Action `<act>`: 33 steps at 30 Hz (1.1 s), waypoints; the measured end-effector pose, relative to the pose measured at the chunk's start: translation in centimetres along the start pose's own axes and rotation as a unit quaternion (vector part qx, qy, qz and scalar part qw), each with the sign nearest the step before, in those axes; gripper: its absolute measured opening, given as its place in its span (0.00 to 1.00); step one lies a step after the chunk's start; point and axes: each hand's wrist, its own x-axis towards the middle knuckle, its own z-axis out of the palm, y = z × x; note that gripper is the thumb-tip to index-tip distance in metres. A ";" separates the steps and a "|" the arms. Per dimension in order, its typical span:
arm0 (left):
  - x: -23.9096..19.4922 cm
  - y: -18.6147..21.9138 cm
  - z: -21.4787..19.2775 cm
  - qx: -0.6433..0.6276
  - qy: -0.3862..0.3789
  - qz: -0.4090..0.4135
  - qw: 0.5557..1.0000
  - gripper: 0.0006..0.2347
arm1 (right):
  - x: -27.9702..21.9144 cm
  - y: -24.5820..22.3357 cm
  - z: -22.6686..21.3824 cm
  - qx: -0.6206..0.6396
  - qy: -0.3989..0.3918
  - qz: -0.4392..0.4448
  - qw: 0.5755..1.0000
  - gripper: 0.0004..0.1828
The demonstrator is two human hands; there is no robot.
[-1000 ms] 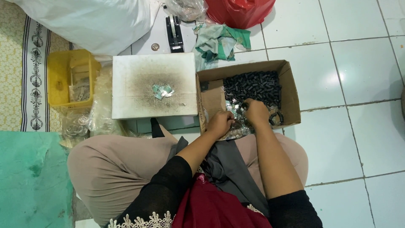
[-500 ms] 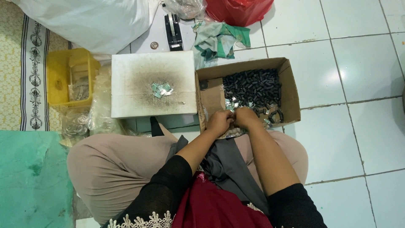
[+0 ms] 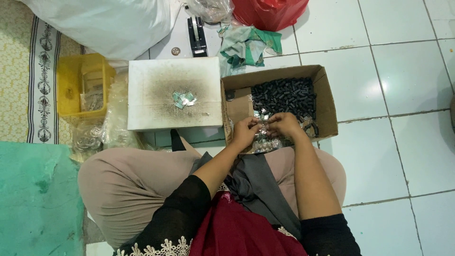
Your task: The person sits on the floor and sorts small metallic components from a cardboard box onto a white tray. They pick up individual pieces, separate them, and place them into a pile on the tray.
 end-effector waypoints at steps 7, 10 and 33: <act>-1.4 1.0 0.2 -0.136 -0.021 -0.089 0.986 0.15 | 0.6 0.7 -0.4 0.033 0.018 -0.010 0.999 0.15; -1.2 0.6 0.1 -0.167 -0.039 -0.112 0.979 0.14 | 0.7 1.0 -0.2 0.020 0.013 -0.002 1.000 0.17; -3.2 8.0 -3.8 -0.152 0.013 -0.084 0.985 0.15 | -5.0 -4.9 2.0 0.146 0.019 -0.069 0.987 0.18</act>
